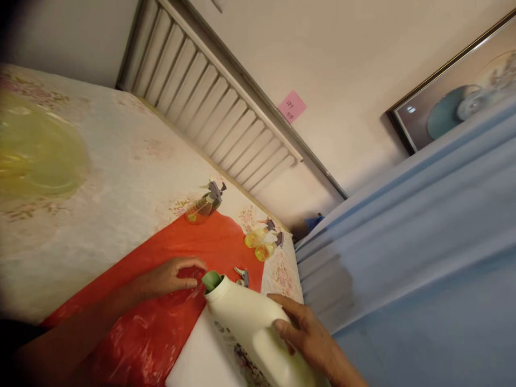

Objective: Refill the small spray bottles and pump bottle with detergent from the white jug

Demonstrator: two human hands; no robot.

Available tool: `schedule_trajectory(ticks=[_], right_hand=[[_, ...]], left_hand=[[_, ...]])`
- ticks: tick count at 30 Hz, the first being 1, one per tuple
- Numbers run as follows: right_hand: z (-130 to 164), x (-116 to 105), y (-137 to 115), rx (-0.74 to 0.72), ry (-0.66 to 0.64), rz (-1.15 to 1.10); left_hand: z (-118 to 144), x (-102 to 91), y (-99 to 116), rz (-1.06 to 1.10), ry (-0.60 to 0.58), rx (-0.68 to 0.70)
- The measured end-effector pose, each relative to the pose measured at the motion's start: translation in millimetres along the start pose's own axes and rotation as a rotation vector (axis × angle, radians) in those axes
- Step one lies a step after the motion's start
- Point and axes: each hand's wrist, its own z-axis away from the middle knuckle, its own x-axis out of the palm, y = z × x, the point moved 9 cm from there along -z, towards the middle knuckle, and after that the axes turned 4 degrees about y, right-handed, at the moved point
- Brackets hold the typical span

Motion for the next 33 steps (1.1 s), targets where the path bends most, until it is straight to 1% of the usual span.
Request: schedule_trajectory(ticks=[7,13,22,27,33], right_hand=[[-2,-4,-1,0.025,-0.011,0.012],[-3,-6,-6,0.023,-0.022,0.027],[-6,-8,-12,0.023,-0.041,0.079],[-6,-11,-13,0.032,-0.045,0.095],[-8,-12,-18,0.029,-0.044,0.113]], left_hand=[[1,-0.3,3,0.004,0.006,0.017],[0,1.4,-1,0.025,-0.012,0.026],[1,0.5,2,0.020,-0.009,0.039],[0,1.1,-1,0.036,-0.010,0.037],[1,0.9,0,0.029,-0.013,0.029]])
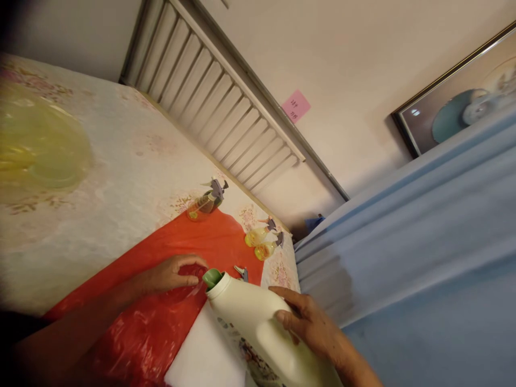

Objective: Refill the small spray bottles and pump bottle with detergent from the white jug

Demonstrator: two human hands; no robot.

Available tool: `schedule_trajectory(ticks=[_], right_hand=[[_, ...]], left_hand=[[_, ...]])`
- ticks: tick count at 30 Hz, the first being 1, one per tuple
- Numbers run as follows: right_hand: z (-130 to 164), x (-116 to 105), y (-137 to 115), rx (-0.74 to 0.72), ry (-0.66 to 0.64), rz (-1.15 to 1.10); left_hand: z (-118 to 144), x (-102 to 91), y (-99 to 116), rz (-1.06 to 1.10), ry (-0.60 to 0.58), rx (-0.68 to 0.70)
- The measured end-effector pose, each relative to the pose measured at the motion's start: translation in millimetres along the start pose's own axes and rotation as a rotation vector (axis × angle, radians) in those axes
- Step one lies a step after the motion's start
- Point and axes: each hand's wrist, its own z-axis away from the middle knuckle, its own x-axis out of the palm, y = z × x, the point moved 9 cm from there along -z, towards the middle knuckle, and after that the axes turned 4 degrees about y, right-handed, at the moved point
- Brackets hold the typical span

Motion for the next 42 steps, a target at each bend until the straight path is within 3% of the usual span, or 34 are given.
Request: schedule_trajectory(ticks=[42], right_hand=[[-1,-4,-4,0.032,-0.013,0.049]], left_hand=[[-3,1.9,-10,0.020,0.003,0.001]])
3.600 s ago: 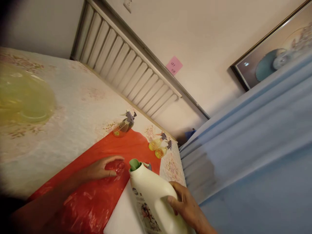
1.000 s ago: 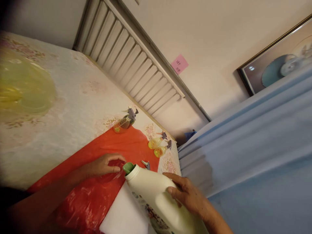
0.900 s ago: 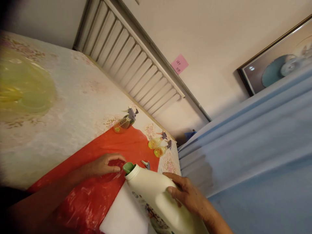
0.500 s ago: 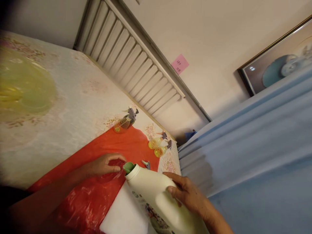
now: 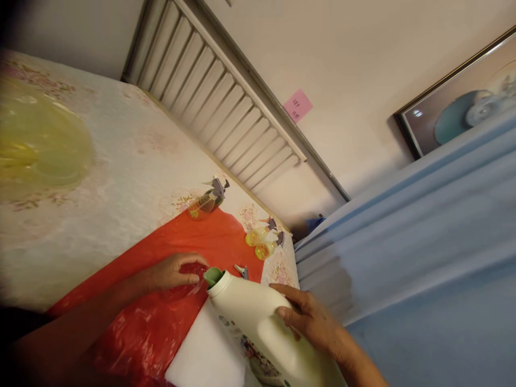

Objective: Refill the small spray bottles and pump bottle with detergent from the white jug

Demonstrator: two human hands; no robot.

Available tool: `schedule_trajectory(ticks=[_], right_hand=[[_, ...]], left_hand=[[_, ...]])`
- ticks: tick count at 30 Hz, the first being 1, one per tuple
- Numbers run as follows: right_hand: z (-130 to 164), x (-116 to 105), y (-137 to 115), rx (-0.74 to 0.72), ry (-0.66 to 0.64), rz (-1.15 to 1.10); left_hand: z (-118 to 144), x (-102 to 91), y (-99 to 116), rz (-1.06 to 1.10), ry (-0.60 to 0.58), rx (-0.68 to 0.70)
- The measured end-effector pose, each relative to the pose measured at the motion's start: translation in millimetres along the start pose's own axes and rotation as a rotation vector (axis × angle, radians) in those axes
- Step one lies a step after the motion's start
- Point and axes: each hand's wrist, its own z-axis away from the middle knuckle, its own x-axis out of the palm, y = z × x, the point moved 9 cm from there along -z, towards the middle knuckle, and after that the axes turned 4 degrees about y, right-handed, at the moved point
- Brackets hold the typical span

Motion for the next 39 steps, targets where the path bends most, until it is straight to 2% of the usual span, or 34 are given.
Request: schedule_trajectory(ticks=[10,39], right_hand=[[-1.4,0.8,-6.3,-0.007,-0.006,-0.003],[-2.5,-1.1,-2.1,0.004,-0.007,0.004]], left_hand=[[1.6,0.5,5.7,0.030,0.001,-0.013],[1.3,0.7,5.7,0.031,-0.003,-0.013]])
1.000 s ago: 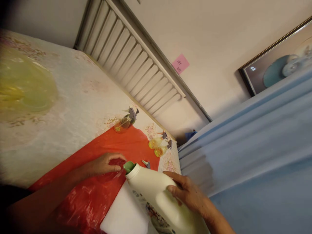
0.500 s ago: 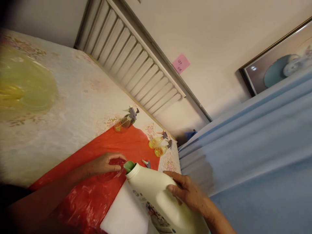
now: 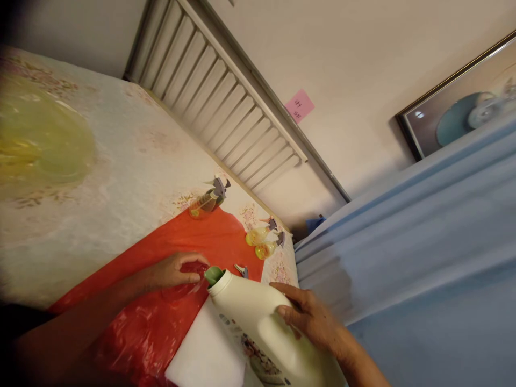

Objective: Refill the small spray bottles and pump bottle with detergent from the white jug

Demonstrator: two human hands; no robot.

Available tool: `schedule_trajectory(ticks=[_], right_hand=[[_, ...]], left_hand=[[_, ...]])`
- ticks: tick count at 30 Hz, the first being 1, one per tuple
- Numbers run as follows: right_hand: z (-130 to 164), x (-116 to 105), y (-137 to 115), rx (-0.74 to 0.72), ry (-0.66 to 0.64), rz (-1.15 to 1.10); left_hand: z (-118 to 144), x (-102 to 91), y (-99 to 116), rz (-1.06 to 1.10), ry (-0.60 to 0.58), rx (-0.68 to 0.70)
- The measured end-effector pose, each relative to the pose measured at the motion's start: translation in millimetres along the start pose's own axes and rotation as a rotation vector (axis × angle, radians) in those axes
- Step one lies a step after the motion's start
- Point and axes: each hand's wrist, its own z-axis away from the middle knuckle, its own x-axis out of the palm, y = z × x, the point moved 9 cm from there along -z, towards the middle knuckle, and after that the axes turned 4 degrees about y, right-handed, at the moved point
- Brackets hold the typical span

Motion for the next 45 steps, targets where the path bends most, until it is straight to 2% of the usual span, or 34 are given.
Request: schedule_trajectory(ticks=[12,45], right_hand=[[-0.6,0.2,1.5,-0.001,-0.006,0.000],[0.0,1.1,-6.7,-0.005,-0.021,0.006]], left_hand=[[-0.8,1.0,-3.7,0.019,-0.010,-0.002],[0.3,-0.1,2.5,0.001,-0.004,0.000]])
